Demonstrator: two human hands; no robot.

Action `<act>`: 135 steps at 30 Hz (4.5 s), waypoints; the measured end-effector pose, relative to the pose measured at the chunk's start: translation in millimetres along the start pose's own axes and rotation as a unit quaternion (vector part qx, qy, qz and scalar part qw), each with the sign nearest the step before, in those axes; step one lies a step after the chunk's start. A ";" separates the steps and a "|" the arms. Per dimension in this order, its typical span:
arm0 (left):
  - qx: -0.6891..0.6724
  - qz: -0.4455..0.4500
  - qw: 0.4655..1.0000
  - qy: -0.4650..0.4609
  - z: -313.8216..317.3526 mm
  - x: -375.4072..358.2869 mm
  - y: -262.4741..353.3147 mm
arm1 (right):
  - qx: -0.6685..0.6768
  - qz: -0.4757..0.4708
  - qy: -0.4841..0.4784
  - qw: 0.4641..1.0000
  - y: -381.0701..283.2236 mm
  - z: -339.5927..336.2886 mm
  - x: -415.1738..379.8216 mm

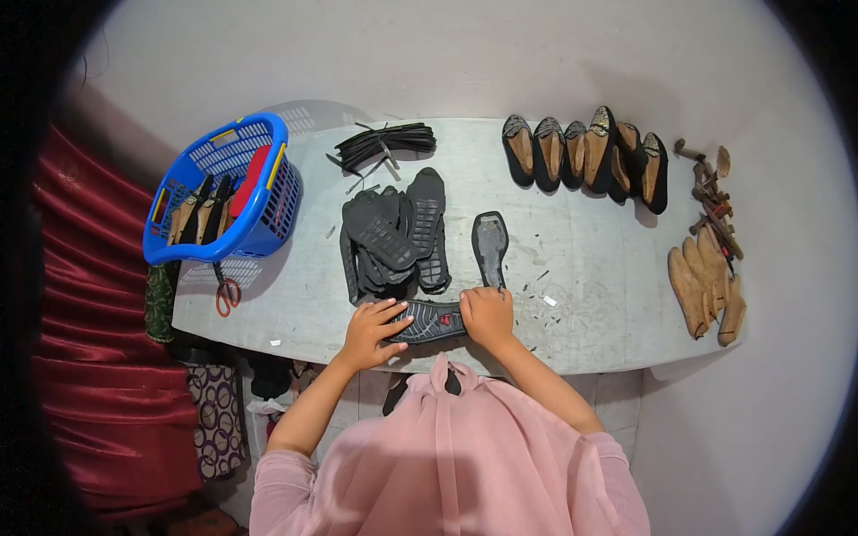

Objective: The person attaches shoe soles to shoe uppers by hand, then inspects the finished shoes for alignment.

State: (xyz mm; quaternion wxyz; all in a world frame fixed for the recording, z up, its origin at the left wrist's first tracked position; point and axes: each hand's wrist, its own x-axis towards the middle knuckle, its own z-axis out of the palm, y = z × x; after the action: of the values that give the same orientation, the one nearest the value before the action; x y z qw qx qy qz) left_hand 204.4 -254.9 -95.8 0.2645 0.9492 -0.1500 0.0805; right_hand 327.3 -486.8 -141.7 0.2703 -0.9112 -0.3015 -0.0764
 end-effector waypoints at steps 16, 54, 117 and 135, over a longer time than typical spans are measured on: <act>-0.035 -0.010 0.996 -0.079 -18.9 6.5 6.7 | -0.043 -0.070 0.049 0.995 -9.3 -12.0 -3.2; 0.083 -0.263 0.961 0.036 45.0 28.9 5.4 | 0.230 -0.004 -0.262 0.937 63.5 -45.1 -4.6; -0.156 -0.109 0.981 0.030 42.6 31.9 -13.0 | 0.305 0.095 -0.060 0.946 55.3 -37.2 7.9; -0.006 -0.040 0.976 0.214 95.2 43.6 -9.4 | -0.092 0.108 -0.125 0.982 3.7 -15.0 25.0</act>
State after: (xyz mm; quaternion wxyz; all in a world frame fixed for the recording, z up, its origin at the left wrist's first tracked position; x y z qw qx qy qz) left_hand 255.5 -307.9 -170.8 0.2993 0.9136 -0.0526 0.2702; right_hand 349.9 -484.7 -123.1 0.1516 -0.9617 -0.2248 0.0402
